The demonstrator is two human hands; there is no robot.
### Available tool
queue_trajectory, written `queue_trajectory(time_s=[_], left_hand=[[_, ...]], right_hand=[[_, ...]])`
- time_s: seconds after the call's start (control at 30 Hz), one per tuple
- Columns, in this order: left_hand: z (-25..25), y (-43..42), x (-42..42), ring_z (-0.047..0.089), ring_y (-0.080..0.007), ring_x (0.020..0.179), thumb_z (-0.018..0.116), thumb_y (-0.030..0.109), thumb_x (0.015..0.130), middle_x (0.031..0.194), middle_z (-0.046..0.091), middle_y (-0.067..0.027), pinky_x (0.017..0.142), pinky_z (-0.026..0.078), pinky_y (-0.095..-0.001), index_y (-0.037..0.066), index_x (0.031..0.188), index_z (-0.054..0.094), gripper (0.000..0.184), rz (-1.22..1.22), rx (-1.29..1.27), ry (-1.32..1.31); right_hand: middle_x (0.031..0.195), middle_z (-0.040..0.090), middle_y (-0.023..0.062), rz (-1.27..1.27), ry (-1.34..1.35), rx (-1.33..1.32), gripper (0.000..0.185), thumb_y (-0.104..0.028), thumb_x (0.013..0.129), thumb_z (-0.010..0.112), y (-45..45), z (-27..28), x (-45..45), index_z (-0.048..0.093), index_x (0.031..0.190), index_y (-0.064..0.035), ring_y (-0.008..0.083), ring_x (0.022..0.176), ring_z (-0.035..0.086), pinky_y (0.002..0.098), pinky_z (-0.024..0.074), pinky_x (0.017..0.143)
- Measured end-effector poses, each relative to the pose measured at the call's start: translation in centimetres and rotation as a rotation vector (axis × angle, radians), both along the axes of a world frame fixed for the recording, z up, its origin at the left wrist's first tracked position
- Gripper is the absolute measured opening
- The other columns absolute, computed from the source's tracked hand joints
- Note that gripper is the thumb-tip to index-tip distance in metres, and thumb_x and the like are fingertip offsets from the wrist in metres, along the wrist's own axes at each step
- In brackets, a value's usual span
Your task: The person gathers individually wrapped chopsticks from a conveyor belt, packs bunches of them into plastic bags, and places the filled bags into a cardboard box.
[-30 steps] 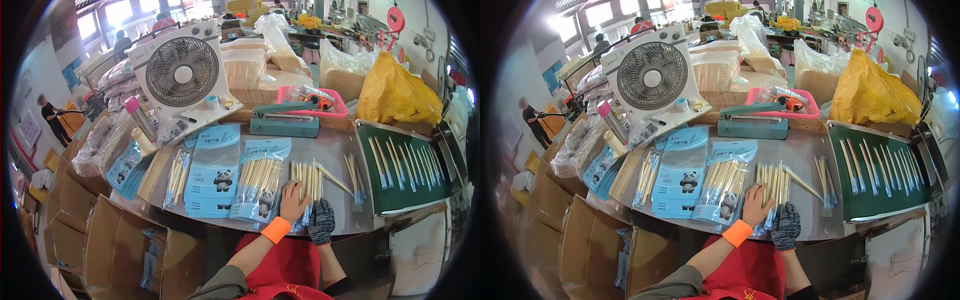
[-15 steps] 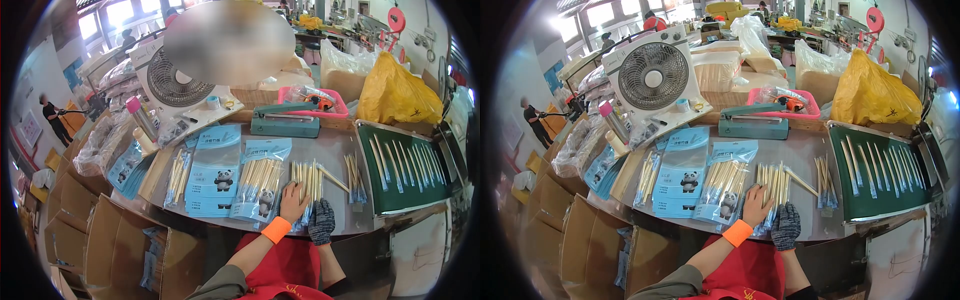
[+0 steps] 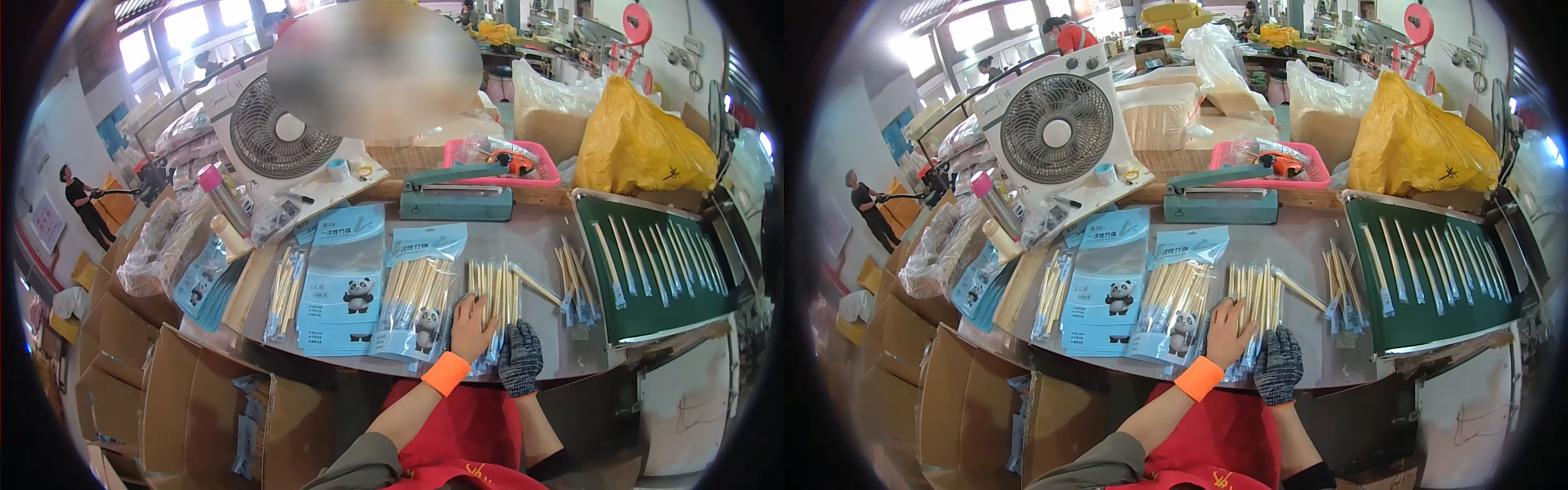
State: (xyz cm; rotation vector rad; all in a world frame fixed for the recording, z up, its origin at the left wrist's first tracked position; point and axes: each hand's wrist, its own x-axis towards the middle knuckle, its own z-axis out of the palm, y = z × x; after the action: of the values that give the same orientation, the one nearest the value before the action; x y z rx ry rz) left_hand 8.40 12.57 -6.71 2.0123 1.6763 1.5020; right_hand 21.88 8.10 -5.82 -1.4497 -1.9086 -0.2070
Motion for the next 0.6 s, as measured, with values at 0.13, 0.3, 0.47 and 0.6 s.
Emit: queue_trajectory(time_s=[0.13, 0.3, 0.47, 0.6], left_hand=[[-0.1, 0.0, 0.0, 0.043, -0.0404, 0.112, 0.065, 0.024, 0.08, 0.121, 0.046, -0.0232, 0.098, 0.036, -0.0455, 0.003, 0.124, 0.049, 0.051, -0.011, -0.021, 0.003], [-0.7, 0.8, -0.2, 0.041, -0.0418, 0.114, 0.065, 0.029, 0.08, 0.125, 0.043, -0.0241, 0.099, 0.034, -0.0472, 0.002, 0.125, 0.048, 0.055, -0.016, -0.067, 0.049], [-0.1, 0.4, 0.4, 0.038, -0.0425, 0.117, 0.069, 0.033, 0.077, 0.127, 0.042, -0.024, 0.1, 0.032, -0.0476, 0.002, 0.128, 0.045, 0.065, -0.059, -0.08, 0.129], [-0.1, 0.4, 0.7, 0.036, -0.0396, 0.12, 0.07, 0.033, 0.075, 0.13, 0.041, -0.0224, 0.101, 0.03, -0.0469, 0.001, 0.128, 0.045, 0.066, -0.021, -0.098, 0.188]], right_hand=[[0.112, 0.06, 0.0196, -0.001, 0.019, 0.022, 0.034, -0.01, 0.074, 0.06, 0.2, -0.5, 0.1, 0.062, 0.107, -0.0027, 0.0357, 0.106, 0.055, 0.045, 0.0429, 0.093], [0.11, 0.06, 0.0214, 0.022, 0.072, -0.065, 0.034, -0.012, 0.073, 0.058, 0.2, 0.0, 0.4, 0.061, 0.107, -0.0045, 0.0383, 0.105, 0.055, 0.0466, 0.0425, 0.093], [0.11, 0.059, 0.0215, 0.029, 0.172, -0.107, 0.029, -0.024, 0.08, 0.057, 0.9, 2.2, 2.8, 0.062, 0.103, -0.0069, 0.0364, 0.1, 0.058, 0.0451, 0.0457, 0.087], [0.116, 0.057, 0.0206, -0.243, -0.22, -0.059, 0.045, -0.038, 0.08, 0.055, 7.3, 2.9, 8.7, 0.058, 0.113, -0.0073, 0.0357, 0.108, 0.054, 0.0466, 0.0382, 0.097]])
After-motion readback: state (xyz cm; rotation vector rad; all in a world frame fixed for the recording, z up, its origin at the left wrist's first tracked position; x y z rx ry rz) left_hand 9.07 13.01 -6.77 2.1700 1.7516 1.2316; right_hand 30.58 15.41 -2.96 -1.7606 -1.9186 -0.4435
